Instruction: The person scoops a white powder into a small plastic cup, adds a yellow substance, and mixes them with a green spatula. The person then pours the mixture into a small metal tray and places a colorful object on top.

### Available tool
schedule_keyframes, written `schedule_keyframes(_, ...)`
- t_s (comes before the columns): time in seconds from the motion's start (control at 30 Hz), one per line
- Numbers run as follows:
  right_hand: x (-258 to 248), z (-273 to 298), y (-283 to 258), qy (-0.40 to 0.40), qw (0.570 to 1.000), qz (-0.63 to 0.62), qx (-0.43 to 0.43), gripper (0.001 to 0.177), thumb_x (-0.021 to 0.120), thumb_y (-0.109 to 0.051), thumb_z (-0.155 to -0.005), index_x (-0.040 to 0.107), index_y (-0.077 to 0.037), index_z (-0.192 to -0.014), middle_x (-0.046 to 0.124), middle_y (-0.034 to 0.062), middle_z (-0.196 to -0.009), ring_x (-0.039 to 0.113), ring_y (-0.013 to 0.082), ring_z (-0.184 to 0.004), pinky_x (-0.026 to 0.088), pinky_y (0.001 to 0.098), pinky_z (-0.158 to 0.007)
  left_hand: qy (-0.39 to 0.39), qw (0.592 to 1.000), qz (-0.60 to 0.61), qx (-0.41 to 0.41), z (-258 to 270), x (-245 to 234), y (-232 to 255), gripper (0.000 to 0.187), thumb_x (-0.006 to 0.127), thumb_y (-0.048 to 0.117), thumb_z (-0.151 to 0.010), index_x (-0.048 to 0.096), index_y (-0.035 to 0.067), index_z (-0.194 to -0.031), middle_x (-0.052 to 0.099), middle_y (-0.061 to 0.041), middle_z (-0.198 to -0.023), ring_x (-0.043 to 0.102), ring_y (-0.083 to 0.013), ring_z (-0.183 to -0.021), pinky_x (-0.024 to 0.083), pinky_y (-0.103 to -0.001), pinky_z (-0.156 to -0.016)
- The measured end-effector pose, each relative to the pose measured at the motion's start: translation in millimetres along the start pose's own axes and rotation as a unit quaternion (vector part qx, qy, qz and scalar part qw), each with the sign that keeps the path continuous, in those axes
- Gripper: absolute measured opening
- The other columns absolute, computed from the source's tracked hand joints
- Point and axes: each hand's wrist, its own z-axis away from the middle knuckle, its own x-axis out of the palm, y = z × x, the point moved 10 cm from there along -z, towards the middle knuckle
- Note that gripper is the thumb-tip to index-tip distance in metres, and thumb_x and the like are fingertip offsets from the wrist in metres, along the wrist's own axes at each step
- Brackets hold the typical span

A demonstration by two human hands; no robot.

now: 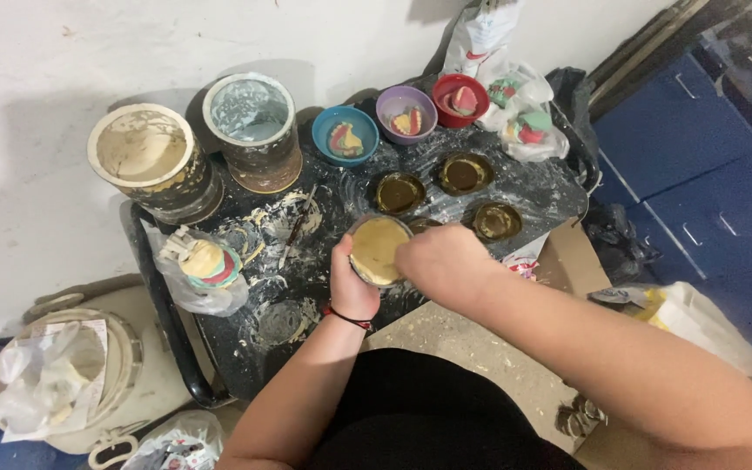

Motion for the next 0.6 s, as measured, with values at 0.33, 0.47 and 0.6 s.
schedule_keyframes(0.33, -12, -2, 10, -0.011, 1.0, -0.002, -0.002, 0.024, 0.076, -0.011, -0.074, 0.065, -0.027, -0.06, 0.065, -0.0015, -0.053, 0.067, 0.0221, -0.051, 0.051, 0.0399, -0.046, 0.006, 1.0, -0.007, -0.02, 1, 5, -4, 0.048, 0.064, 0.048, -0.095, 0.07, 0.017, -0.131, 0.074, -0.012, -0.128, 0.072, -0.0277, -0.11, 0.061, -0.044, -0.096)
schedule_keyframes(0.47, -17, -4, 35, -0.022, 0.999, -0.011, 0.021, 0.022, 0.075, -0.013, -0.082, 0.067, -0.022, -0.063, 0.066, -0.0012, -0.055, 0.068, 0.0223, -0.053, 0.054, 0.0384, -0.051, -0.002, 1.0, -0.009, -0.027, 6, 7, -10, 0.047, 0.062, 0.046, -0.097, 0.069, 0.014, -0.131, 0.072, -0.014, -0.131, 0.071, -0.0279, -0.112, 0.06, -0.044, -0.097)
schedule_keyframes(0.6, 3, 6, 8, 0.048, 0.998, 0.013, -0.038, 0.027, 0.079, -0.002, -0.069, 0.061, -0.018, -0.056, 0.058, 0.0037, -0.048, 0.061, 0.0277, -0.044, 0.048, 0.0423, -0.043, 0.009, 1.0, -0.012, -0.014, 12, 31, 5, 0.046, 0.059, 0.044, -0.1, 0.07, 0.01, -0.129, 0.074, -0.015, -0.121, 0.072, -0.0275, -0.106, 0.062, -0.041, -0.091)
